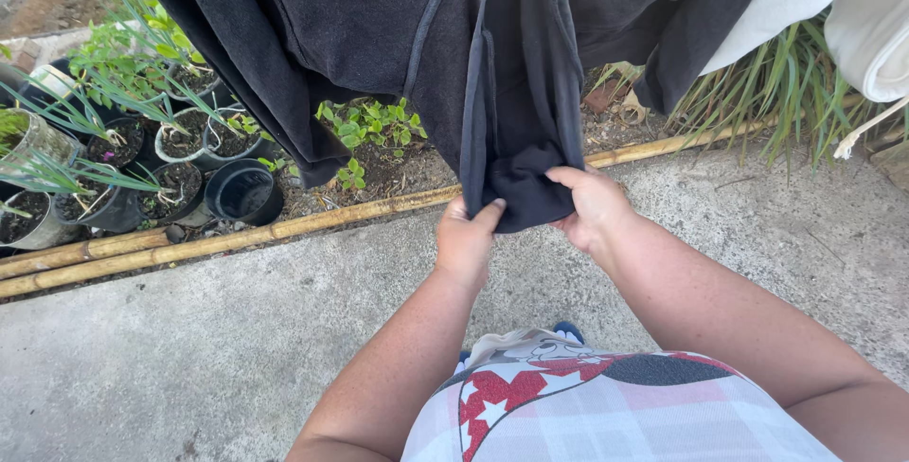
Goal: The person picks up a yellow sweatshirt, a white hoodie, and a black zip-up hoodie from a basin on a chair and hangs each one over a clothesline by hand.
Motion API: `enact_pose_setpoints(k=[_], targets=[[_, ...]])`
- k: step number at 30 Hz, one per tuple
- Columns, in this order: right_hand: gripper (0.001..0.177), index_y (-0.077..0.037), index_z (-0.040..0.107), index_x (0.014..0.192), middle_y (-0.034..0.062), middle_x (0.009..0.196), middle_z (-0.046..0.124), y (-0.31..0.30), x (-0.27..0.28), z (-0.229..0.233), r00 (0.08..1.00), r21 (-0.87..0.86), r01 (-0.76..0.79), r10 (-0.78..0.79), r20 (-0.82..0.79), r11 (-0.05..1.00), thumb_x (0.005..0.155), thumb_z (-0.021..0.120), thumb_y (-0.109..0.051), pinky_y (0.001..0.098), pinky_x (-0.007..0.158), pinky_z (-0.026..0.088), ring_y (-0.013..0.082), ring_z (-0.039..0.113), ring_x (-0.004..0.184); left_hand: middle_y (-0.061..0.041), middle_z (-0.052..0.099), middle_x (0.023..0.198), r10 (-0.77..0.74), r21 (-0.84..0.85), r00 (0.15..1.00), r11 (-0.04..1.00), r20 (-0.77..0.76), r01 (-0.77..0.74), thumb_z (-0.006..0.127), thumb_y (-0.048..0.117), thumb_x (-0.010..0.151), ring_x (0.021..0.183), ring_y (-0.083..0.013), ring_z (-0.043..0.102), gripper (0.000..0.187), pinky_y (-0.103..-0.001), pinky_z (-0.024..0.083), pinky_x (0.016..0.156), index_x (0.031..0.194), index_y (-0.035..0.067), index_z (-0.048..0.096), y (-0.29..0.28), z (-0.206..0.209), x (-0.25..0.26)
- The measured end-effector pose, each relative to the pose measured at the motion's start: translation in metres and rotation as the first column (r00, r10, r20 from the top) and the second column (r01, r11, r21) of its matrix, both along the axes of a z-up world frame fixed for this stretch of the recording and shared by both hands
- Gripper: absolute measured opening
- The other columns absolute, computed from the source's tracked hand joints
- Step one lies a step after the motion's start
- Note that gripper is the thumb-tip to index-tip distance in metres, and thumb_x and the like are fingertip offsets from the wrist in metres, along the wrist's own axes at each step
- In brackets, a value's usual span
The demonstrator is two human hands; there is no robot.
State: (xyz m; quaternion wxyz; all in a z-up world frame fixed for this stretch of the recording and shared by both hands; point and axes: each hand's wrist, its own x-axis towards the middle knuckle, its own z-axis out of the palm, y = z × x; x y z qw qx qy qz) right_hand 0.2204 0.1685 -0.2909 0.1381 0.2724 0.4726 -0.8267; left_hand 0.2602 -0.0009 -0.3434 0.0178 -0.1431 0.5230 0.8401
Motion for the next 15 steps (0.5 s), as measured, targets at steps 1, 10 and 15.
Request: enact_pose_setpoints(k=[1,10,15], targets=[[0.037,-0.002,0.057,0.127,0.0142,0.118,0.07,0.001,0.004,0.003,0.991,-0.049,-0.115,0.112,-0.069,0.992,0.091,0.062,-0.006,0.0417,0.095,0.06,0.0272,0.071,0.106,-0.011,0.072,0.103,0.137,-0.145,0.986,0.982,0.095,-0.123,0.07,0.006,0.09,0.091,-0.0208,0.069,0.02,-0.037,0.056,0.083,0.109,0.003,0.067,0.002,0.001,-0.004],[0.057,-0.006,0.042,0.131,0.0218,0.132,0.058,0.012,0.008,0.006,0.965,0.156,0.137,-0.096,-0.243,0.978,0.083,0.072,-0.007,0.0489,0.097,0.056,0.0335,0.069,0.116,-0.003,0.07,0.098,-0.05,-0.13,0.998,0.99,-0.033,0.045,0.074,0.017,0.092,0.082,-0.011,0.065,0.019,-0.027,0.053,0.068,0.107,0.01,0.064,0.002,0.027,-0.003],[0.086,-0.013,0.055,0.134,0.0298,0.147,0.044,0.016,0.032,0.033,0.556,0.85,0.43,0.653,-0.514,0.303,0.058,0.089,-0.038,0.0597,0.105,0.041,0.0473,0.044,0.136,-0.004,0.071,0.093,0.096,0.077,0.995,0.992,0.029,-0.098,0.072,0.02,0.093,0.074,-0.0129,0.065,0.017,-0.026,0.053,0.062,0.105,0.011,0.065,-0.004,0.054,-0.026]])
